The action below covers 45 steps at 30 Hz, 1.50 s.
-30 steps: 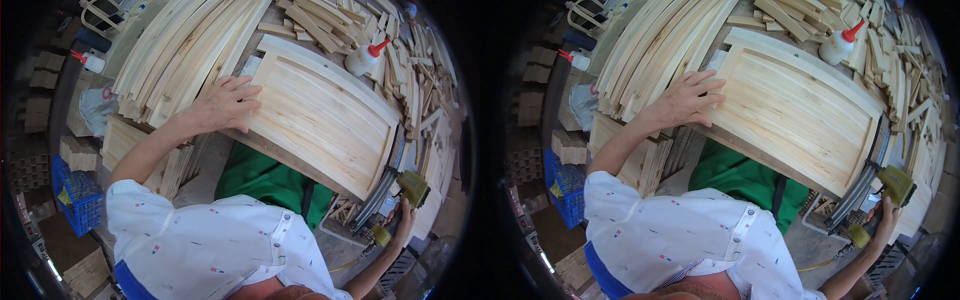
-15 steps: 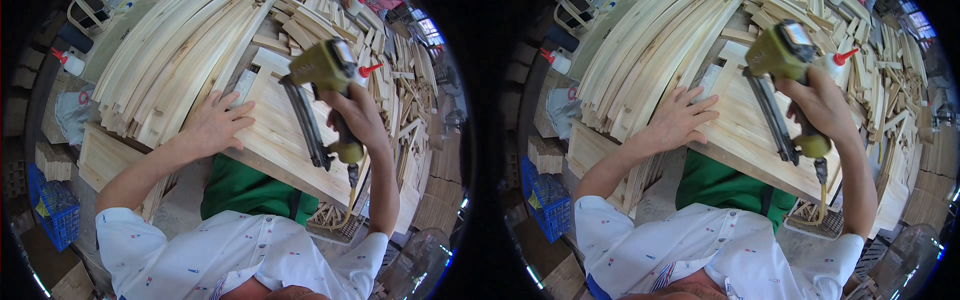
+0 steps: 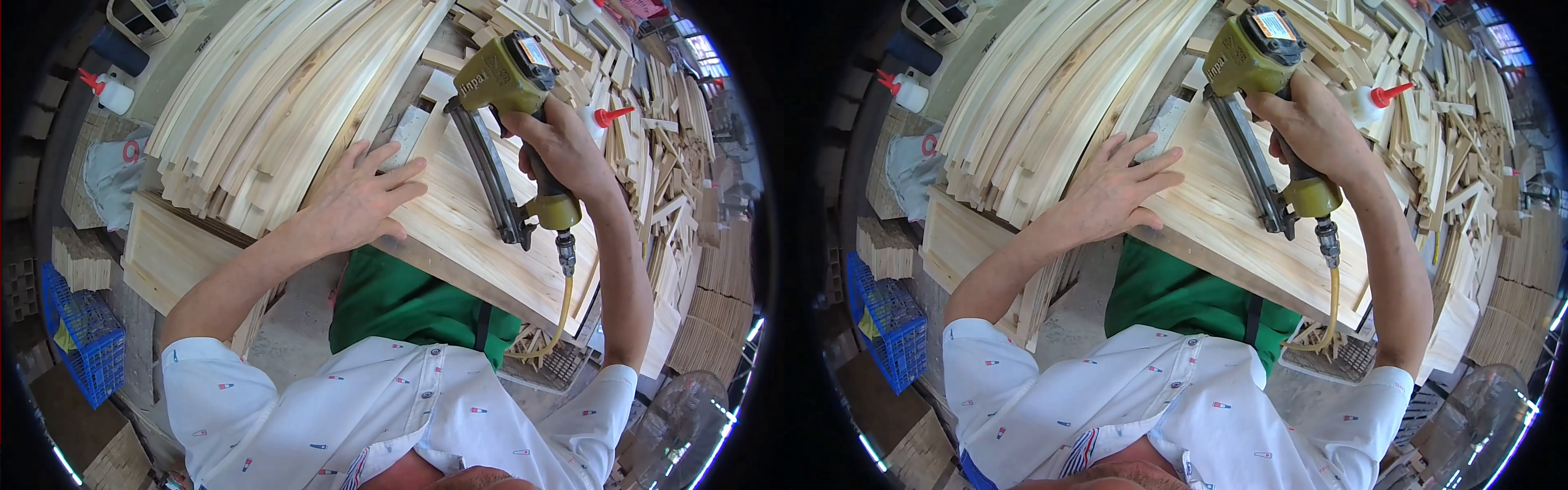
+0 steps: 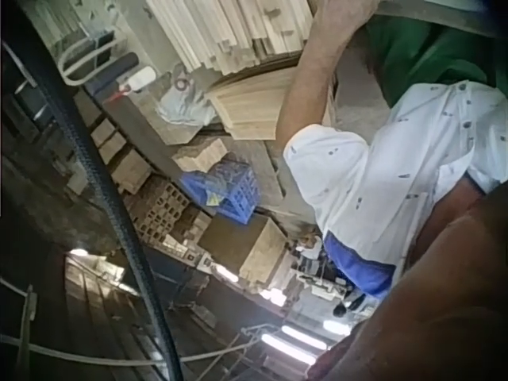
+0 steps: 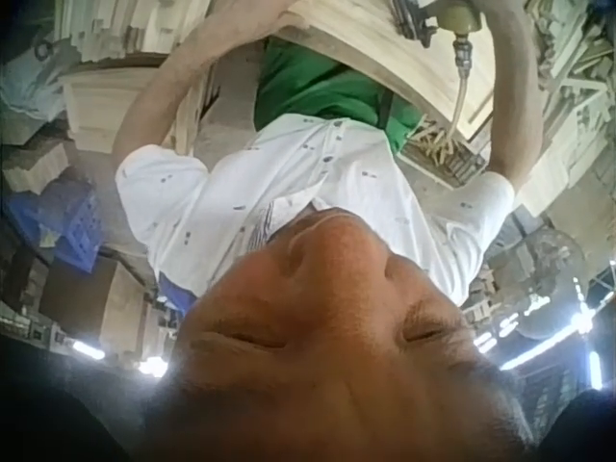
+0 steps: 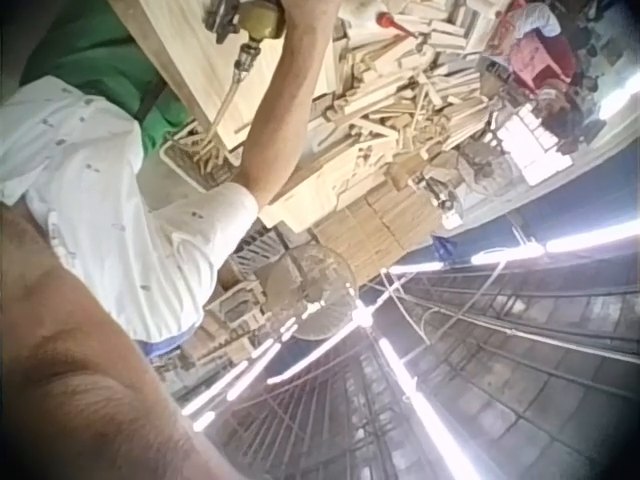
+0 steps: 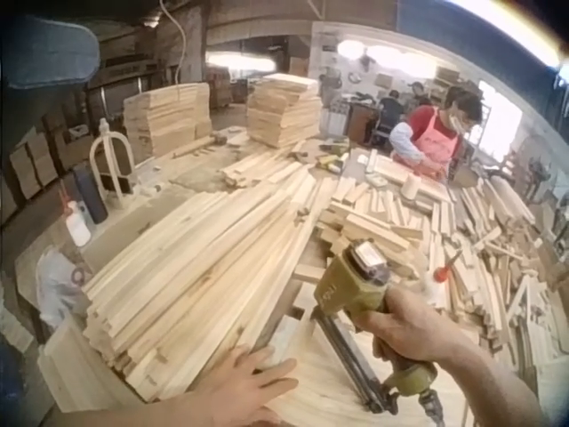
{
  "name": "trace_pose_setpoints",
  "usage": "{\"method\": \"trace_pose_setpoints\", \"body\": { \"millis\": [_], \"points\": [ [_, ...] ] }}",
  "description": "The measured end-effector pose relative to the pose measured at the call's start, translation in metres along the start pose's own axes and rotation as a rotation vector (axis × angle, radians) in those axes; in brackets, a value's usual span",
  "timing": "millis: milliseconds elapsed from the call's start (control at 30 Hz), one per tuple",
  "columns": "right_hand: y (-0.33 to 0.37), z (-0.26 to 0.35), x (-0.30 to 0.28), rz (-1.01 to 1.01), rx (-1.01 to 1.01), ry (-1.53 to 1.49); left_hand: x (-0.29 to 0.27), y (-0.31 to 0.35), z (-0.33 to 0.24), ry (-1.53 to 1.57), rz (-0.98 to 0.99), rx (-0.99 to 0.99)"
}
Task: Assemble wooden trays using wood glue and a pneumatic nailer.
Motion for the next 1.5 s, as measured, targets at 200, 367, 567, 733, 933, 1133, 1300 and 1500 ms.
{"method": "trace_pose_setpoints", "body": {
  "millis": [200,367,567,733,933,1133,1300,1500],
  "points": [
    [0.054,0.008,0.001,0.038,0.030,-0.045,0.003,0.003,0.010,0.102,-0.075,-0.069],
    [0.082,0.005,0.031,0.166,0.097,-0.118,0.008,0.000,0.014,0.092,-0.091,-0.049],
    [0.085,0.009,0.047,0.192,0.062,-0.084,0.011,0.000,0.015,0.057,-0.096,-0.058],
    [0.092,0.010,0.050,0.170,0.064,-0.036,0.011,0.003,0.014,0.034,-0.106,-0.057],
    [0.099,0.007,0.059,0.217,0.047,-0.047,0.016,0.001,0.014,0.065,-0.120,-0.041],
    [0.108,0.007,0.054,0.184,0.104,-0.005,0.013,0.003,0.014,0.088,-0.161,-0.017],
    [0.147,-0.020,0.027,0.053,0.235,-0.094,0.007,0.004,0.014,0.091,-0.169,-0.035],
    [0.180,-0.051,0.016,-0.026,0.324,-0.122,0.007,0.003,0.013,0.063,-0.123,-0.042]
  ]
}}
Point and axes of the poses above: each hand's wrist, its own y-axis away from the middle knuckle, its own x-axis out of the palm, z = x × y, the point moved 4 cm from there along -y, towards the middle knuckle, and after that the axes turned 5 degrees about x, right-handed, at the moved point
